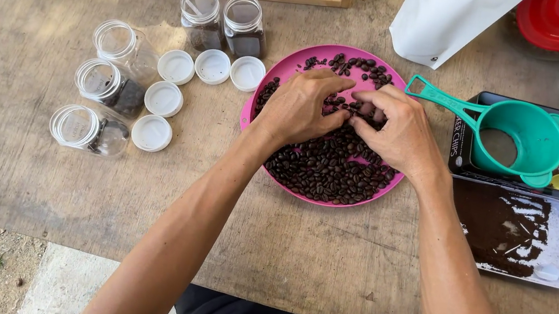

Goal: Sorting roasted coffee beans on a plate and placing selected ones into glass jars.

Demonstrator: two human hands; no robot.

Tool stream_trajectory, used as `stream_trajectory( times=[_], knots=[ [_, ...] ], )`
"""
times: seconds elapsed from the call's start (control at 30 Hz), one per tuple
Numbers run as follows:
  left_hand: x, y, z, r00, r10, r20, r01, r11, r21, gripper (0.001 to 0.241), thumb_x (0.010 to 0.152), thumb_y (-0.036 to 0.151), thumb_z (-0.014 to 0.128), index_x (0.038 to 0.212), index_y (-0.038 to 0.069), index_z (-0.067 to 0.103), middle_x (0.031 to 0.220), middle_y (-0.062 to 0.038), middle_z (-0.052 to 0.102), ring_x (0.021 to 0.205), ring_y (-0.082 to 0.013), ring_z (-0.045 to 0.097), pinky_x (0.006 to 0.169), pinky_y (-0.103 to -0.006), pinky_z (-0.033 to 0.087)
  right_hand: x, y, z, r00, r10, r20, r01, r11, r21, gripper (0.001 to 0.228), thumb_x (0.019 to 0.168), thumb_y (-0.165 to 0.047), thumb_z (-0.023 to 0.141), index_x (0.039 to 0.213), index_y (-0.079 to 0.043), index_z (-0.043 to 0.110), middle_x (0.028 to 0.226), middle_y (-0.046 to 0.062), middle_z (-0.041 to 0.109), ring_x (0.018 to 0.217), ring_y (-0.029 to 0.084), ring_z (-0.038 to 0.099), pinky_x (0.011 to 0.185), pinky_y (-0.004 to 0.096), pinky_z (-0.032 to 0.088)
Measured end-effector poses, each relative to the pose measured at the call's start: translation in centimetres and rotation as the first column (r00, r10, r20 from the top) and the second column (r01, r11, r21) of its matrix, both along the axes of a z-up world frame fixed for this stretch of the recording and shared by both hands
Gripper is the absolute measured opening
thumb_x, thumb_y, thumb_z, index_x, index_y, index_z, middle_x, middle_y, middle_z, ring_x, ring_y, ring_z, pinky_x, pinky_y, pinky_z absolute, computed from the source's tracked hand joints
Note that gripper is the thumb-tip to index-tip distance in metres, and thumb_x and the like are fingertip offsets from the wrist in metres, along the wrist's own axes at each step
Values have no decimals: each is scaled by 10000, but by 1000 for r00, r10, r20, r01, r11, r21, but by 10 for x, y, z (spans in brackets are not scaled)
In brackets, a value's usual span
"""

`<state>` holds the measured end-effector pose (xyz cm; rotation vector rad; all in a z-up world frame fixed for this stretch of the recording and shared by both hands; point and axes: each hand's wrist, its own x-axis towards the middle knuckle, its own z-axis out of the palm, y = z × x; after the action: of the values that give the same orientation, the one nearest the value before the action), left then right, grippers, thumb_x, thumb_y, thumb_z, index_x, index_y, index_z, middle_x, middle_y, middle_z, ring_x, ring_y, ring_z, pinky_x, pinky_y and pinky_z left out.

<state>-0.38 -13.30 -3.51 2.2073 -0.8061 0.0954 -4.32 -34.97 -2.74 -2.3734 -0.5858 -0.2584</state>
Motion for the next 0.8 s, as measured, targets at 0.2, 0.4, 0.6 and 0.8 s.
stream_trajectory(
  times=[0.2, 0.4, 0.6, 0.8],
  knots=[
    [-6, -4, -16, 1000, 7, 28, -8, 999, 33, 202, 844, 267, 771, 1033, 202, 802, 952, -63, 675, 949, -282, 678, 852, -423, 511, -7, -5, -7, 998, -4, -59, 3, 1000, -19, 217, 823, -105, 787, 1031, -45, 769, 886, 148, 676, 712, 293, 645, 678, 434, 520],
    [-4, -9, -27, 998, 32, 50, -37, 994, 100, 109, 860, 295, 756, 922, 230, 818, 890, -45, 632, 909, -261, 669, 842, -376, 474, -9, -2, -5, 998, 3, -60, -5, 999, -31, 195, 818, -108, 784, 1002, -45, 774, 923, 152, 681, 715, 288, 642, 663, 428, 522],
    [-8, -8, -16, 1000, 9, 15, -11, 989, 147, 125, 838, 286, 774, 947, 253, 824, 918, -48, 621, 942, -268, 656, 872, -385, 455, -14, -6, -9, 997, 6, -82, -10, 999, -47, 142, 850, -155, 779, 967, -74, 772, 944, 128, 675, 779, 306, 650, 719, 431, 538],
    [-4, -11, -21, 1000, 11, 5, -12, 984, 177, 106, 835, 311, 776, 923, 273, 821, 926, -36, 618, 951, -253, 654, 870, -376, 448, -19, 1, 6, 990, 32, -135, -42, 997, -70, 236, 790, -185, 834, 984, -59, 784, 992, 153, 681, 827, 298, 651, 777, 460, 542]
  ],
)
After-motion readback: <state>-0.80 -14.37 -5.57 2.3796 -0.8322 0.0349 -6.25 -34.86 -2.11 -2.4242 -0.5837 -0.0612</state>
